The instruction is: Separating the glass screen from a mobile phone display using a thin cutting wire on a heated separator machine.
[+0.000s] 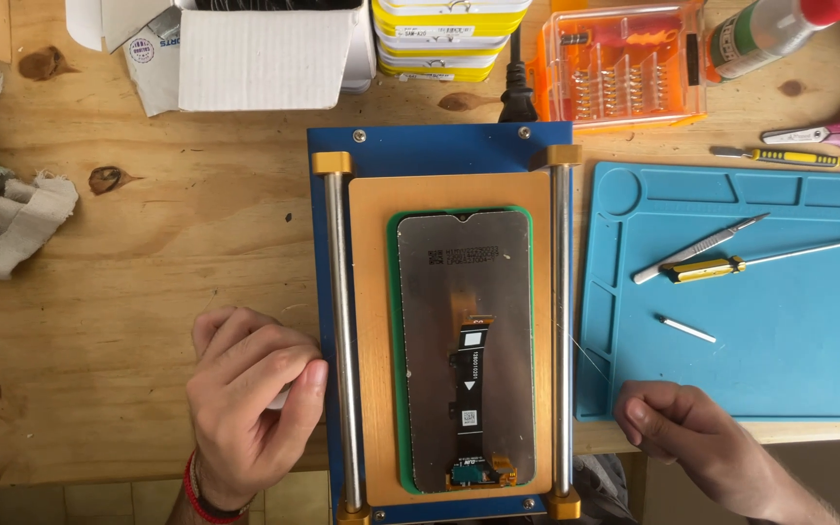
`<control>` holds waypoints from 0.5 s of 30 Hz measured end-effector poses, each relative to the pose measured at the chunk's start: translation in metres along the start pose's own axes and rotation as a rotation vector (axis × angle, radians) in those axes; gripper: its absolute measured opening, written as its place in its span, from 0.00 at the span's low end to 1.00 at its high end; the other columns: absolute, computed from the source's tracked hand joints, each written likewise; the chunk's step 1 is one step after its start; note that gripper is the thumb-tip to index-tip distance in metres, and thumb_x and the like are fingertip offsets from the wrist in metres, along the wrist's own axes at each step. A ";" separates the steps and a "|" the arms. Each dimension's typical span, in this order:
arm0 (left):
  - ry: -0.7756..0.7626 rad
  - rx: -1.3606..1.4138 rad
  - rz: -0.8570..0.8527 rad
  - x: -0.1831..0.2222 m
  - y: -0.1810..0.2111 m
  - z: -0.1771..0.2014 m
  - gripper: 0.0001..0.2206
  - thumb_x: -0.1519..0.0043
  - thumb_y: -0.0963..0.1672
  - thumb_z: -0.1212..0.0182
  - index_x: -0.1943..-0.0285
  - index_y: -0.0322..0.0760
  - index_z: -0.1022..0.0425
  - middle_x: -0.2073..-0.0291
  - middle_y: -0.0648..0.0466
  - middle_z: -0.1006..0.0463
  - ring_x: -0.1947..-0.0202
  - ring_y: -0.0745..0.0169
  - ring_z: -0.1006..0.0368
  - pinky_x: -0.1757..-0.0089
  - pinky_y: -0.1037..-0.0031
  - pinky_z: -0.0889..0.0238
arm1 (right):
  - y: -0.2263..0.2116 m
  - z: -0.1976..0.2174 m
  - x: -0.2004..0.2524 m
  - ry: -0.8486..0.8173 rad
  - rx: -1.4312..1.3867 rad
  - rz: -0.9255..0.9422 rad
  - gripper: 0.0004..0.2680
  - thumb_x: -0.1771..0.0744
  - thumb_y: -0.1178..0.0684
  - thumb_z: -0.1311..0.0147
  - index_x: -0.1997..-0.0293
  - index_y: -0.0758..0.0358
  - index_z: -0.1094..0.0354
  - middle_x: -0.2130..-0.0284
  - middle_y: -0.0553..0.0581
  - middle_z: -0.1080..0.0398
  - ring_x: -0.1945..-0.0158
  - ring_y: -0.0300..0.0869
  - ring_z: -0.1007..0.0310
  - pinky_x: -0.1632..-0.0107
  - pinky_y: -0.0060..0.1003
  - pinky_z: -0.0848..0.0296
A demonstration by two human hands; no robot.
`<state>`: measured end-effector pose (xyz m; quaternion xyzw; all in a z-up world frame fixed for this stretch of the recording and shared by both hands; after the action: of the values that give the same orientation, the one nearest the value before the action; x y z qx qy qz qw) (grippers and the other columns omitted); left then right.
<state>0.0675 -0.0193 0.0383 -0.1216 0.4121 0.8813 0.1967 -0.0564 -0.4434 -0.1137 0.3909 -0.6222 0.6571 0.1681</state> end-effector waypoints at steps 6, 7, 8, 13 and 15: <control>0.042 -0.032 0.017 0.018 0.000 0.003 0.12 0.33 0.41 0.45 0.73 0.40 0.29 0.75 0.58 0.24 0.73 0.58 0.36 0.52 0.62 0.50 | -0.026 0.001 -0.016 0.008 0.061 0.015 0.17 0.25 0.48 0.47 0.72 0.68 0.30 0.77 0.51 0.44 0.73 0.39 0.52 0.70 0.37 0.53; 0.044 -0.033 0.018 0.025 -0.002 0.003 0.12 0.33 0.41 0.45 0.73 0.40 0.29 0.75 0.58 0.24 0.73 0.58 0.36 0.52 0.62 0.50 | -0.035 -0.001 -0.019 0.006 0.062 0.015 0.17 0.25 0.48 0.47 0.72 0.68 0.30 0.77 0.51 0.44 0.73 0.39 0.52 0.70 0.37 0.53; 0.060 -0.029 0.046 0.032 -0.006 0.005 0.13 0.33 0.41 0.45 0.74 0.40 0.29 0.75 0.58 0.23 0.73 0.58 0.36 0.52 0.62 0.51 | -0.046 -0.004 -0.022 -0.004 0.117 0.050 0.18 0.25 0.47 0.48 0.72 0.68 0.29 0.76 0.51 0.43 0.73 0.39 0.51 0.70 0.37 0.51; 0.099 -0.031 0.144 0.067 -0.018 0.011 0.15 0.33 0.42 0.47 0.76 0.40 0.30 0.77 0.57 0.24 0.73 0.59 0.37 0.53 0.65 0.51 | -0.096 -0.024 -0.035 -0.044 0.160 0.109 0.17 0.25 0.47 0.48 0.71 0.67 0.28 0.78 0.49 0.45 0.74 0.37 0.52 0.71 0.36 0.52; 0.129 -0.033 0.226 0.081 -0.021 0.014 0.16 0.32 0.42 0.47 0.77 0.40 0.30 0.78 0.58 0.25 0.72 0.60 0.36 0.53 0.67 0.52 | -0.121 -0.035 -0.042 -0.070 0.229 0.168 0.19 0.25 0.44 0.50 0.73 0.66 0.30 0.77 0.48 0.44 0.73 0.37 0.50 0.69 0.35 0.50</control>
<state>0.0043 0.0240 0.0028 -0.1343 0.4207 0.8947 0.0673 0.0448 -0.3782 -0.0584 0.3768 -0.5791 0.7215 0.0449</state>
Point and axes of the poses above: each hand's wrist, its own x-axis away from the middle knuckle, its own z-axis out of the back of the hand, y = z × x, the point moved 8 cm from there along -x, towards the middle knuckle
